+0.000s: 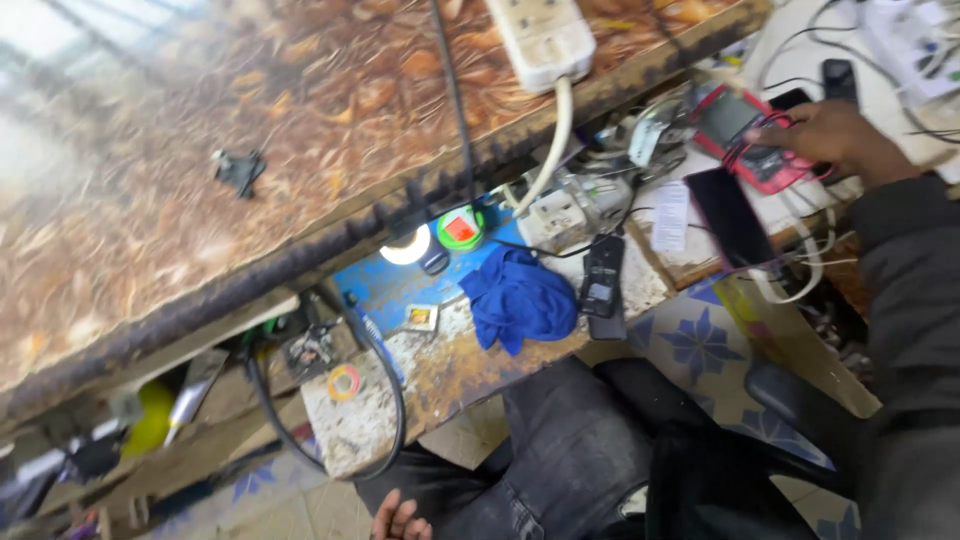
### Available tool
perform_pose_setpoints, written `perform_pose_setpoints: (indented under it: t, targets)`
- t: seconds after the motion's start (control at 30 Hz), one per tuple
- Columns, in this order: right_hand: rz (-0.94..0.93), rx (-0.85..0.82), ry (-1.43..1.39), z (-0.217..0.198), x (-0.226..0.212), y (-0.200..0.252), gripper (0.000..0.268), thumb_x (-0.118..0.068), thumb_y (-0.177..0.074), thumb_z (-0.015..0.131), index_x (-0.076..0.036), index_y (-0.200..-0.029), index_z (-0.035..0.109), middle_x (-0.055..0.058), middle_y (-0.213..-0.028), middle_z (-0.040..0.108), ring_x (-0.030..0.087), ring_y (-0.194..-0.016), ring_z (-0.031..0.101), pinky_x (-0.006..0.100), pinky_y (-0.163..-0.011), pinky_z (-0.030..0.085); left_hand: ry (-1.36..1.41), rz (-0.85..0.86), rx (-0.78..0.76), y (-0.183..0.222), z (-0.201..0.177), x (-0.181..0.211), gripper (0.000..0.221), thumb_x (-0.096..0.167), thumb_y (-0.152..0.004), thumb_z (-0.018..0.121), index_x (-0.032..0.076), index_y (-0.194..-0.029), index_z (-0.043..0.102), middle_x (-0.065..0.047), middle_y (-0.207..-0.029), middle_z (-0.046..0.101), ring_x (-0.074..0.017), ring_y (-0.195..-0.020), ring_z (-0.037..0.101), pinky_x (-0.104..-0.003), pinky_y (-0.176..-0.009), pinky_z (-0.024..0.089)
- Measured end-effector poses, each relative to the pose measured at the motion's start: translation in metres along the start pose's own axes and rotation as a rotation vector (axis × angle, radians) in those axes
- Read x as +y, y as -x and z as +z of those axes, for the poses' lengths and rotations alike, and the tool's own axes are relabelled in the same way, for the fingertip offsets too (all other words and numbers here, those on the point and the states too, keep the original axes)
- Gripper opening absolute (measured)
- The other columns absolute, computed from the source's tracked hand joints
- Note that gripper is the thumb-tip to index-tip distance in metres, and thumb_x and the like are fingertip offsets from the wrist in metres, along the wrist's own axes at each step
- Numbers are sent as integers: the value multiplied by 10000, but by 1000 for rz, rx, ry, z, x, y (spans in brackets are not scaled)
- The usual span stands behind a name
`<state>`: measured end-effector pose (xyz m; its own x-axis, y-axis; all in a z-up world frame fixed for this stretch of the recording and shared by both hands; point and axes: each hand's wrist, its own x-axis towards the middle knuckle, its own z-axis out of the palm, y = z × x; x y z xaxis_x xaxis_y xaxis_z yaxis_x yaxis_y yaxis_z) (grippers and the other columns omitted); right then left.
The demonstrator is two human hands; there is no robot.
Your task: Wiping down an electronics repair workbench and organizing tools using a cloth.
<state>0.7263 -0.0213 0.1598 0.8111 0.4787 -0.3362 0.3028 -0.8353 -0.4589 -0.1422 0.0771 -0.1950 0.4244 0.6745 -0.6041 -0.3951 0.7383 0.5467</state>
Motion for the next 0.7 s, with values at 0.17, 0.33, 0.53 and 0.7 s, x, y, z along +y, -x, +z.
perform_pose_setpoints:
  t: [0.17, 0.33, 0.53, 0.7]
  targets:
    - [62, 9, -112, -7, -59, 61, 705, -405, -1000, 677, -79, -1567, 415, 226, -1561, 376, 538, -1373, 373, 762, -1148, 319, 185, 29, -311, 28, -28, -24, 583, 453, -1076, 480, 155, -1565, 368, -148, -1406, 662, -355, -1160, 726, -547, -1026, 523]
    - [-57, 112, -139, 2, -36, 41, 533, -383, -1025, 737, -78, -1443, 610, 262, -1501, 475, 544, -1321, 433, 725, -1076, 370, -13, -103, 374, 43, 50, -22, 621, 477, -1048, 458, 140, -1568, 493, -95, -1308, 660, -277, -1009, 636, -468, -946, 518]
    - [-165, 123, -351, 6, 4, -36, 442, -254, -961, 854, -61, -1320, 684, 160, -1119, 720, 226, -837, 684, 313, -731, 552, -200, -14, 470, 71, 179, 26, 590, 434, -1071, 442, 55, -1510, 548, -159, -1265, 666, -293, -957, 622, -418, -914, 496]
    - [-246, 244, -413, 39, 25, -89, 362, -336, -1037, 865, -89, -1237, 693, 74, -1202, 697, 190, -1062, 662, 378, -829, 544, -167, 34, 482, 76, 205, 28, 582, 399, -1065, 469, 16, -1495, 551, -186, -1249, 674, -291, -954, 634, -400, -893, 522]
